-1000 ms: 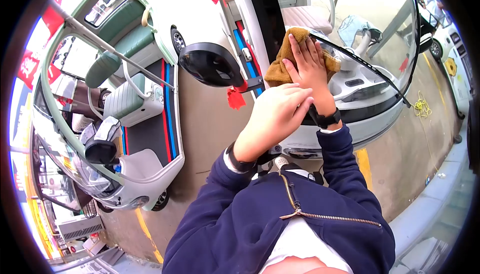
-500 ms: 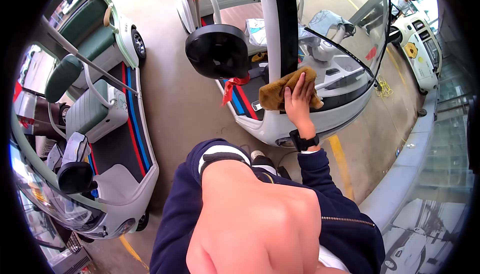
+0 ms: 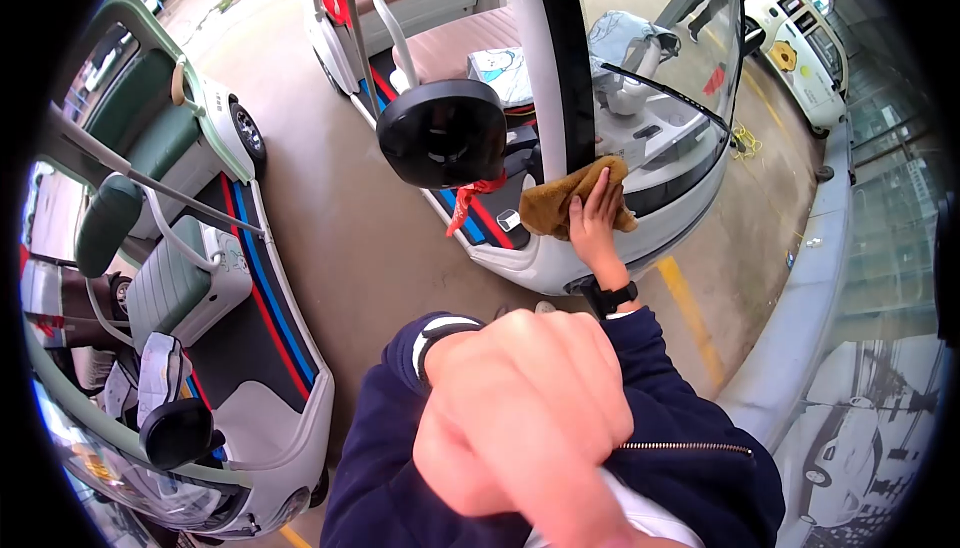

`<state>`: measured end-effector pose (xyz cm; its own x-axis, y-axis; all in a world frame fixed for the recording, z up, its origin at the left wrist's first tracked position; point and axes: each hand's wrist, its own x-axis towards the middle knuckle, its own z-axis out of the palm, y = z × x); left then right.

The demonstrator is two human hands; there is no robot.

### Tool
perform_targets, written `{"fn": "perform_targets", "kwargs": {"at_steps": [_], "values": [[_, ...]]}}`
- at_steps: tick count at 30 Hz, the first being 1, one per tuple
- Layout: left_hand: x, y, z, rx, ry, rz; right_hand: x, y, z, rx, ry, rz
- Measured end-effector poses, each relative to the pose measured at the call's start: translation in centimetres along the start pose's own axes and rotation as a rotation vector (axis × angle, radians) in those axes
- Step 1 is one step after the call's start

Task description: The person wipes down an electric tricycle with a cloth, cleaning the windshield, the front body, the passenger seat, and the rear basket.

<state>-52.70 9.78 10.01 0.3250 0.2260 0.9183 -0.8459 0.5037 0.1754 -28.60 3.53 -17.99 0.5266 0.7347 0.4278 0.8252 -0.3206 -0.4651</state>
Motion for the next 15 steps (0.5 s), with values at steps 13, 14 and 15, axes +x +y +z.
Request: {"fn": "perform_targets", "kwargs": {"at_steps": [13, 14, 15], "values": [[-12.2, -16.9, -15.2, 1.895, -0.055, -0.547, 9.4, 0.2, -6.2, -0.002, 0.082, -0.211], [-10.8, -18.0, -15.7, 1.921, -0.067, -0.552, 10.7, 1.1, -6.9, -0.008, 0.109, -0.227], [-9.7, -19.0, -16.2, 1.932, -0.130, -0.600, 11.6, 2.3, -7.2, -0.020, 0.211, -0.239]]}}
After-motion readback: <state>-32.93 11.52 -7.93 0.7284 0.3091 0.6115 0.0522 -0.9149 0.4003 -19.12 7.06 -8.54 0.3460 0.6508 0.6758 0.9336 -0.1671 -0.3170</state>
